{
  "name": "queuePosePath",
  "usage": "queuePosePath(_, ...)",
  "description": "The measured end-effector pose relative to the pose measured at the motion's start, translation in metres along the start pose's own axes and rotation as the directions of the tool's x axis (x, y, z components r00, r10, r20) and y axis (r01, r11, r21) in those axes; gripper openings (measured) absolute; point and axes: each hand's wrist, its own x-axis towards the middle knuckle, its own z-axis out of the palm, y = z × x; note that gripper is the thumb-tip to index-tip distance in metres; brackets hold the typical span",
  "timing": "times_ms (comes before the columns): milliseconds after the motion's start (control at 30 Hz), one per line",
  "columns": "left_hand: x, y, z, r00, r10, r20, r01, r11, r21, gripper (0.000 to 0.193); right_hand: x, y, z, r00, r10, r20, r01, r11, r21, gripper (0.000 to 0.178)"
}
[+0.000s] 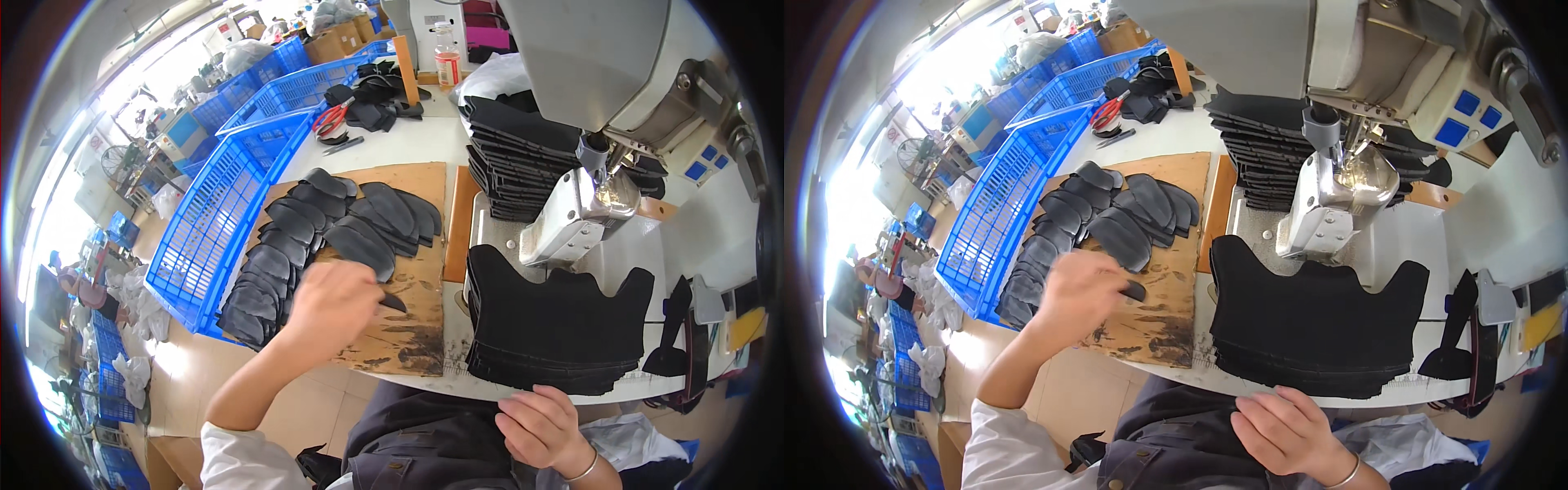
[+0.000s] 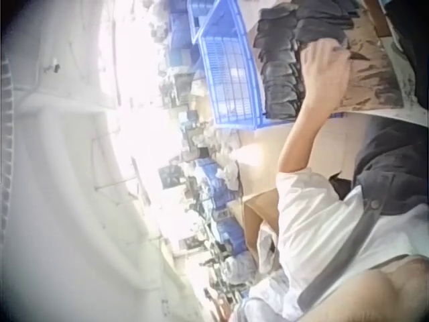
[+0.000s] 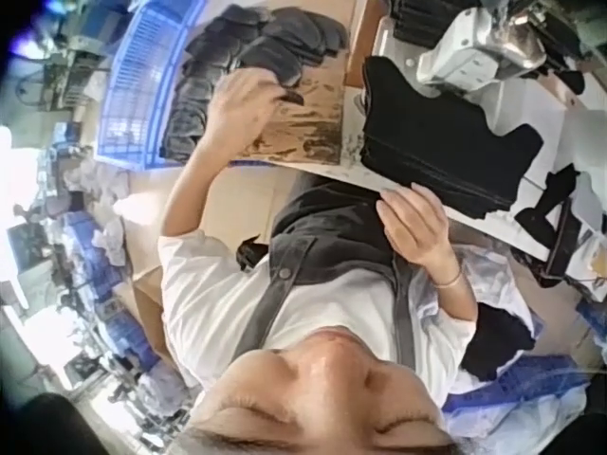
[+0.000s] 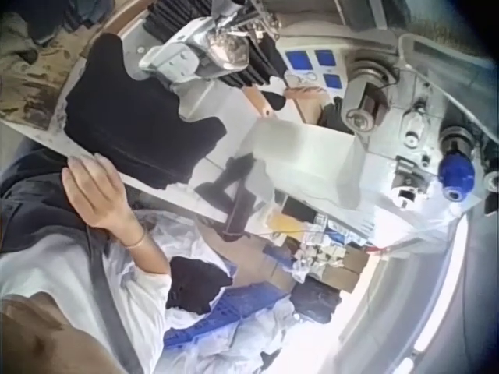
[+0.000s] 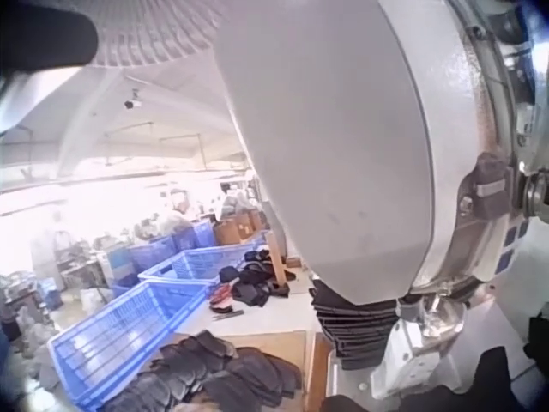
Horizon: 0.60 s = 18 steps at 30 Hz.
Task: Operating a stitching machine to join black shoe upper components.
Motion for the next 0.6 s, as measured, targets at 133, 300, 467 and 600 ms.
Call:
queuePosePath(133, 0.022, 0.026, -0.026, 0.813, -0.582, -0.016, 0.295, 0.434, -0.851, 0.017, 0.004, -0.008, 0.006, 0.975, 0.22, -0.043, -0.196, 0.932, 0.305, 0.046)
queuePosePath(300, 0.061, 0.081, -0.024, 0.954, -0.231, 0.191, 0.176, -0.083, -0.981, 0.02, 0.049, -0.011, -0.003, 0.833, 0.508, 0.219, -0.415, 0.312, 0.855, 0.105)
queuePosePath(467, 0.09, 0.097, -0.01, 0.968, -0.11, 0.225, 0.238, 0.126, -0.963, 0.017, 0.046, 0.009, -0.046, 0.54, 0.806, 0.244, -0.631, 0.195, 0.751, 0.022)
queuePosePath(600, 0.12, 0.092, 0.011, 0.844, -0.015, 0.536, 0.514, 0.304, -0.802, 0.023, 0.053, 0.052, -0.085, 0.463, 0.759, 0.458, -0.871, 0.295, 0.392, 0.025)
